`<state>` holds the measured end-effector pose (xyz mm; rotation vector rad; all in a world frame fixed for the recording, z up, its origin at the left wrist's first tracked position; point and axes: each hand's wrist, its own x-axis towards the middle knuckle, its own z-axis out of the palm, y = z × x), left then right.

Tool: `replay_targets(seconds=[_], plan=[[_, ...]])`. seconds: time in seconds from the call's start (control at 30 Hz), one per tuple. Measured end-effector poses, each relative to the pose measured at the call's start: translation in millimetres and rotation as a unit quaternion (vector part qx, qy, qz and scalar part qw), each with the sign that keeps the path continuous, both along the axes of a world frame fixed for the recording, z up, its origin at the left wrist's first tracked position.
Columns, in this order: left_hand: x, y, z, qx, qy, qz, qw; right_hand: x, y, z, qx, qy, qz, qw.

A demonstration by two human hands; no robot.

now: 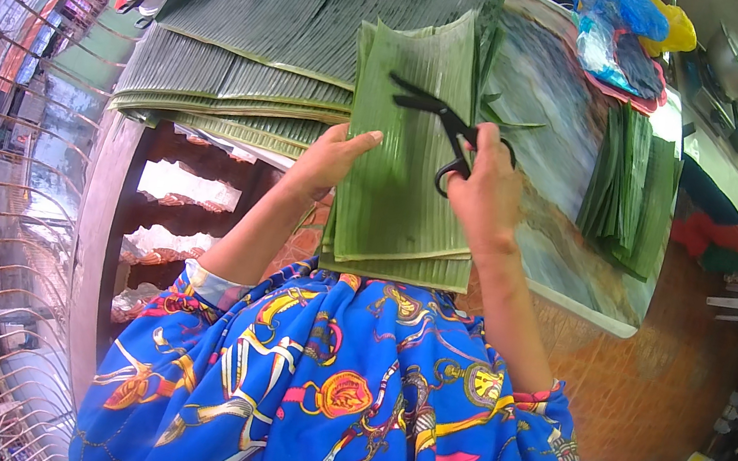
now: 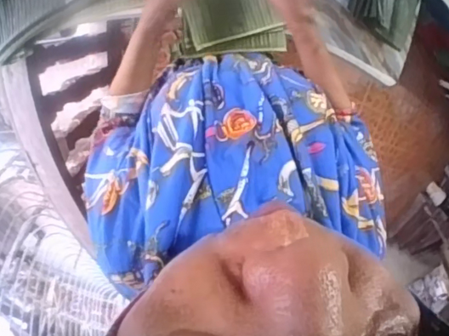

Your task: The person uses scissors to trim and cut large green leaves into smaller rectangular pieces. They repeatedly pick up leaves, align them, cut along the edges, and stack the cut pieces on the table.

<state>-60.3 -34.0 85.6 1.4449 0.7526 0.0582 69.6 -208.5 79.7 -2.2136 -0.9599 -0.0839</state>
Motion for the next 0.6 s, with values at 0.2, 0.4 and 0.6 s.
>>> replay_targets(seconds=[0.2, 0.4, 0.6], plan=[[19.1, -15.1, -21.8, 0.147, -0.106, -0.030, 0.983, -37.0, 31.4, 27.1, 0.073, 0.039, 0.070, 0.994], [23.8, -27.3, -17.7, -0.060, -0.191, 0.049, 0.979, -26.1, 50.9, 10.7, 0.211, 0.252, 0.121, 0.937], [7.2, -17.7, -13.5, -0.098, -0.162, -0.019, 0.982, -19.6, 39.9, 32.8, 0.243, 0.541, 0.135, 0.794]])
